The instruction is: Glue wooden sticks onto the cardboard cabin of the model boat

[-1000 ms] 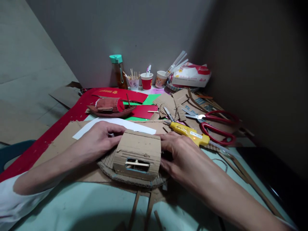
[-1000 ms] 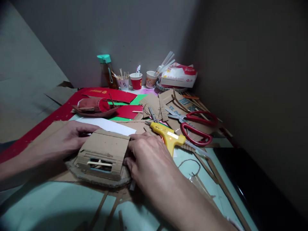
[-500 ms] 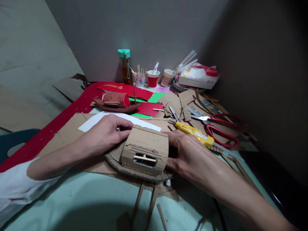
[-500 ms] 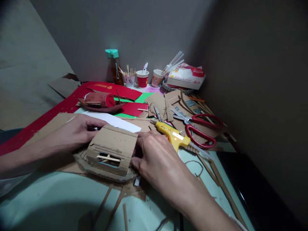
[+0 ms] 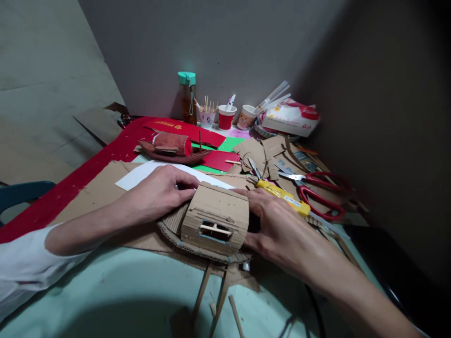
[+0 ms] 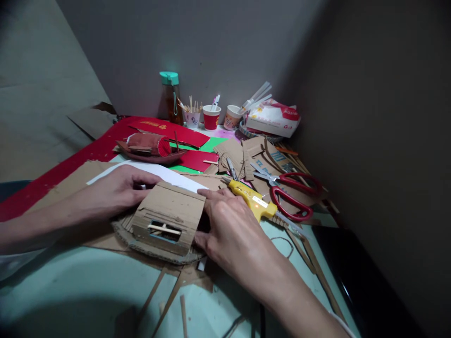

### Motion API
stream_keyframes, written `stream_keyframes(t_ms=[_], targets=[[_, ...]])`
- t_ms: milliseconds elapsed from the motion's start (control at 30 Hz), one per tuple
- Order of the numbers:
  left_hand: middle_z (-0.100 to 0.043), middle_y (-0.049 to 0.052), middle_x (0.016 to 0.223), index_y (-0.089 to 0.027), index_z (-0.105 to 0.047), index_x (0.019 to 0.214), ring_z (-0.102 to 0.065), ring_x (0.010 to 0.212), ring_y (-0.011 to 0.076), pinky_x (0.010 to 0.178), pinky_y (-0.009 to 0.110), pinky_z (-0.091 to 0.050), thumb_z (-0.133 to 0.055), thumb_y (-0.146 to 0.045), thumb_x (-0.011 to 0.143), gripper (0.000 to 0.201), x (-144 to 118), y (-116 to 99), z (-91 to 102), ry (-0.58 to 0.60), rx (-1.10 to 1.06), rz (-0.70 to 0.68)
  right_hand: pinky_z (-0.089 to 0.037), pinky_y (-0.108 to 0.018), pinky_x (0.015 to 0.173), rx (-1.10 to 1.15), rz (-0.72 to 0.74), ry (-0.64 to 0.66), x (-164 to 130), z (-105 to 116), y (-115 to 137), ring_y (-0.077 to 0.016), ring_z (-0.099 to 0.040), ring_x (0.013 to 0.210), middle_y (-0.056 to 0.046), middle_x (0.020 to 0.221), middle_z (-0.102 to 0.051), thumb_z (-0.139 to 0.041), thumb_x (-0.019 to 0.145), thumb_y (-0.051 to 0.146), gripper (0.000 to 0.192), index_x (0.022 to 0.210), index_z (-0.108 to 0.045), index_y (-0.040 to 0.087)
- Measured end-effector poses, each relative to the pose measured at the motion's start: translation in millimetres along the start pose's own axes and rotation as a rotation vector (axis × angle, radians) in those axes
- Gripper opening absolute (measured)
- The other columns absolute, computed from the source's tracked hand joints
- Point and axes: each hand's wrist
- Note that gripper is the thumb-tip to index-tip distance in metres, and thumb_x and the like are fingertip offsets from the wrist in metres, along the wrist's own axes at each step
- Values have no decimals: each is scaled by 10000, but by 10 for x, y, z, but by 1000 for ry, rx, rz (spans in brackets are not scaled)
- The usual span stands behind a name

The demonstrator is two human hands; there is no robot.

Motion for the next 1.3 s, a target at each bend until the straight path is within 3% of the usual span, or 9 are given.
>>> stream_keyframes(t_ms=[567, 833, 967, 1133, 1300], targets=[[-836, 3, 914, -236, -852, 974, -746, 903, 252, 726, 270, -556, -607, -312, 874, 276, -13, -9, -5, 3, -15, 0, -514, -327, 887, -59, -20, -5, 1, 8, 44, -226, -676, 909, -50, 923, -749, -669, 850, 41, 187, 807, -727, 213], [-819, 11, 868, -216, -855, 910, -740, 883, 257, 729, 278, -545, -592, -292, 850, 280, 3, -5, -1, 0, -3, 7, -534, -299, 924, 93, -21, 9, -6, 73, 53, -235, -706, 1087, -37, 1094, -786, -593, 852, -27, 338, 905, -797, 237], [-833, 18, 875, -211, -853, 907, -745, 876, 252, 706, 272, -565, -639, -309, 843, 244, -16, 14, 11, 36, -62, 26, -512, -327, 1026, 203, -59, 23, -41, 147, 2, -244, -601, 1330, -42, 1174, -780, -592, 917, 40, 294, 927, -808, 238], [-847, 1, 838, -216, -853, 979, -764, 795, 233, 669, 268, -587, -695, -275, 806, 241, -49, -59, 49, 119, -237, 87, -537, -346, 990, 311, -56, -137, -126, 206, -6, -255, -666, 1253, -62, 1291, -740, -660, 959, 207, 150, 938, -808, 216], [-851, 30, 843, -210, -868, 836, -771, 750, 262, 637, 286, -599, -793, -265, 636, 221, -5, -113, 76, 112, -338, 209, -557, -311, 876, 295, -31, -229, -210, 187, 34, -229, -720, 1077, -2, 1040, -795, -687, 947, 222, 124, 897, -799, 241]])
Point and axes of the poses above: each hand's wrist, its own x-axis towards the middle knuckle, its own z-axis out of the back of the hand, y = z × x
